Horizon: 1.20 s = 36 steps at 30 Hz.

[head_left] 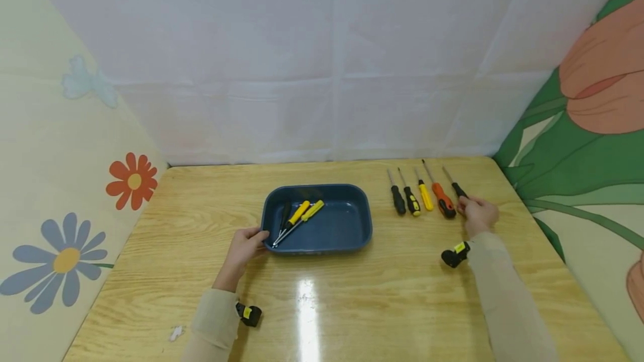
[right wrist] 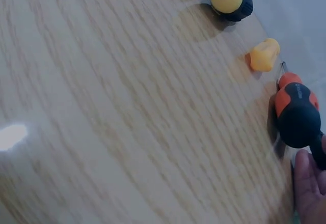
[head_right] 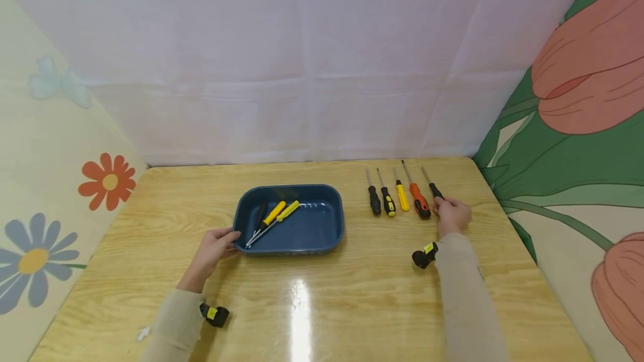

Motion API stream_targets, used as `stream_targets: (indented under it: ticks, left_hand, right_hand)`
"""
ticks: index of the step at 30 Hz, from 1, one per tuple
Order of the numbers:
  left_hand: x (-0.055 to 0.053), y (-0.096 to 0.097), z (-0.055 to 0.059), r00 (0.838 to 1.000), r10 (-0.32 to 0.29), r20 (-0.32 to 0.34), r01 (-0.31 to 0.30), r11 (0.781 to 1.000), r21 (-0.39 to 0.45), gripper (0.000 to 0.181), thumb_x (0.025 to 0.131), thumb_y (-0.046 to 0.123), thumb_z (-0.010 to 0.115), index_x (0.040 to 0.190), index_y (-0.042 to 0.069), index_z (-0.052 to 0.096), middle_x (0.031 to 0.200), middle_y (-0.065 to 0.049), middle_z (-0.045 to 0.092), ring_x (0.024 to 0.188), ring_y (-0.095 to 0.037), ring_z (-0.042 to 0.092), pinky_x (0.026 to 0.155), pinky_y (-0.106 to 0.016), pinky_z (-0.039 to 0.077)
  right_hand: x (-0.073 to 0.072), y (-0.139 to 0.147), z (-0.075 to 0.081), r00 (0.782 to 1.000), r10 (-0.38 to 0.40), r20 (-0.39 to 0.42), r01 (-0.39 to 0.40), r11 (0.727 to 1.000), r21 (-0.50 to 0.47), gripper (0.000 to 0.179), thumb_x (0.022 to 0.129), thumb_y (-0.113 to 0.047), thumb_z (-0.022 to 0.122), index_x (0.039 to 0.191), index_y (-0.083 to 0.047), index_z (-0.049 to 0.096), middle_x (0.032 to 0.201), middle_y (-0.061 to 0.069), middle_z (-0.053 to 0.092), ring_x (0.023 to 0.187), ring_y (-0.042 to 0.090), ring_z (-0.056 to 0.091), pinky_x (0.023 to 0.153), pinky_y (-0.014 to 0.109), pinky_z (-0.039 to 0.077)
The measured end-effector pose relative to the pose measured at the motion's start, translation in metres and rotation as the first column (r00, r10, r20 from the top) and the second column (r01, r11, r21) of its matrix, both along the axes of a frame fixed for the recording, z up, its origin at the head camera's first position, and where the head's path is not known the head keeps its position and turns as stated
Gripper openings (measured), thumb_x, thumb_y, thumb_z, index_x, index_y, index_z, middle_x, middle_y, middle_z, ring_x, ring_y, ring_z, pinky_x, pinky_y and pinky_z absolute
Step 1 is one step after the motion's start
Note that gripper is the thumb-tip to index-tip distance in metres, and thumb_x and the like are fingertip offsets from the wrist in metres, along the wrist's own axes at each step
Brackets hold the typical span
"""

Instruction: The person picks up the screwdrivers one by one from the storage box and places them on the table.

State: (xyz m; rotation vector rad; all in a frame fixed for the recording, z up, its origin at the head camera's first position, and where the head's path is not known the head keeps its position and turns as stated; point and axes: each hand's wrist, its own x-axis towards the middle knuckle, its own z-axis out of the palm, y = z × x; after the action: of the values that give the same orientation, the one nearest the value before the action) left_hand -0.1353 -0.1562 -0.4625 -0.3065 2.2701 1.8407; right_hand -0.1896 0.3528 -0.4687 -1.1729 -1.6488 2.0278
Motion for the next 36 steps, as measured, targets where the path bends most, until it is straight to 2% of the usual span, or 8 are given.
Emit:
stream_targets:
  ticks: [4,8,10,16,23,25,31,36]
  left_hand:
    - [0.000,0.001,0.000,1.000,0.007,0.005,-0.007,1.000,0.005,0.030,0.089,0.007,0.051,0.112,-0.012,0.057,0.096,-0.021,0.063,0.079,-0.019,0.063,0.074,-0.038,0.054]
    - [0.000,0.001,-0.001,1.000,0.010,0.003,-0.010,1.000,0.011,0.030,0.089,0.007,0.051,0.112,-0.012,0.057,0.095,-0.021,0.063,0.077,-0.018,0.063,0.073,-0.038,0.055]
    - [0.001,0.001,0.000,1.000,0.011,0.002,-0.011,1.000,0.014,0.031,0.089,0.007,0.051,0.112,-0.012,0.057,0.094,-0.021,0.063,0.077,-0.018,0.063,0.073,-0.039,0.054]
    - [0.000,0.002,0.000,1.000,0.007,0.002,-0.007,1.000,0.008,0.031,0.089,0.007,0.051,0.112,-0.012,0.057,0.095,-0.021,0.063,0.078,-0.019,0.063,0.074,-0.039,0.054]
    - [0.000,0.002,0.000,1.000,0.003,-0.007,-0.003,1.000,0.003,0.031,0.089,0.007,0.051,0.113,-0.012,0.057,0.095,-0.022,0.063,0.078,-0.020,0.063,0.073,-0.039,0.054]
    - [0.000,0.002,0.000,1.000,0.006,-0.004,-0.006,1.000,0.002,0.031,0.089,0.007,0.051,0.113,-0.012,0.057,0.095,-0.021,0.063,0.078,-0.019,0.063,0.073,-0.039,0.054]
    - [0.000,0.002,0.001,1.000,-0.005,-0.004,0.005,1.000,0.006,0.031,0.090,0.007,0.051,0.113,-0.012,0.057,0.096,-0.021,0.063,0.078,-0.019,0.063,0.074,-0.039,0.054]
    - [-0.001,0.001,0.001,1.000,-0.010,-0.006,0.010,1.000,0.011,0.031,0.090,0.007,0.050,0.113,-0.012,0.057,0.097,-0.022,0.063,0.079,-0.019,0.063,0.075,-0.040,0.054]
  right_hand:
    - [0.000,0.001,-0.001,1.000,0.015,0.015,-0.015,0.999,0.031,0.016,0.081,0.002,0.062,0.096,-0.005,0.060,0.067,-0.005,0.058,0.061,0.004,0.059,0.058,0.015,0.052]
    - [0.000,0.000,-0.002,0.995,0.068,0.072,-0.077,0.988,0.132,0.036,0.082,-0.002,0.062,0.117,0.002,0.055,0.058,-0.012,0.057,0.056,0.001,0.056,0.052,0.014,0.049]
    - [0.000,0.000,-0.002,0.989,0.098,0.108,-0.116,0.976,0.187,0.041,0.083,-0.005,0.061,0.122,0.004,0.052,0.054,-0.015,0.054,0.055,0.000,0.055,0.049,0.013,0.047]
    - [-0.002,0.001,-0.005,0.972,0.128,0.199,-0.186,0.934,0.305,0.041,0.084,-0.011,0.063,0.121,0.002,0.055,0.063,-0.014,0.052,0.058,-0.001,0.051,0.044,0.016,0.044]
    - [-0.004,-0.001,-0.011,0.947,0.128,0.294,-0.253,0.860,0.443,0.041,0.083,-0.014,0.062,0.121,0.003,0.056,0.105,0.012,0.056,0.082,0.015,0.050,0.049,0.013,0.037]
    - [-0.004,-0.001,-0.012,0.941,0.129,0.314,-0.271,0.844,0.464,0.040,0.084,-0.014,0.061,0.120,0.003,0.056,0.109,0.014,0.055,0.088,0.020,0.050,0.051,0.014,0.035]
    - [-0.004,-0.001,-0.012,0.935,0.122,0.332,-0.279,0.833,0.479,0.037,0.084,-0.013,0.061,0.116,0.005,0.057,0.102,0.013,0.055,0.087,0.022,0.049,0.053,0.016,0.034]
    - [-0.005,-0.001,-0.012,0.932,0.135,0.337,-0.295,0.824,0.485,0.038,0.084,-0.013,0.061,0.117,0.004,0.056,0.107,0.015,0.055,0.092,0.025,0.050,0.055,0.017,0.037]
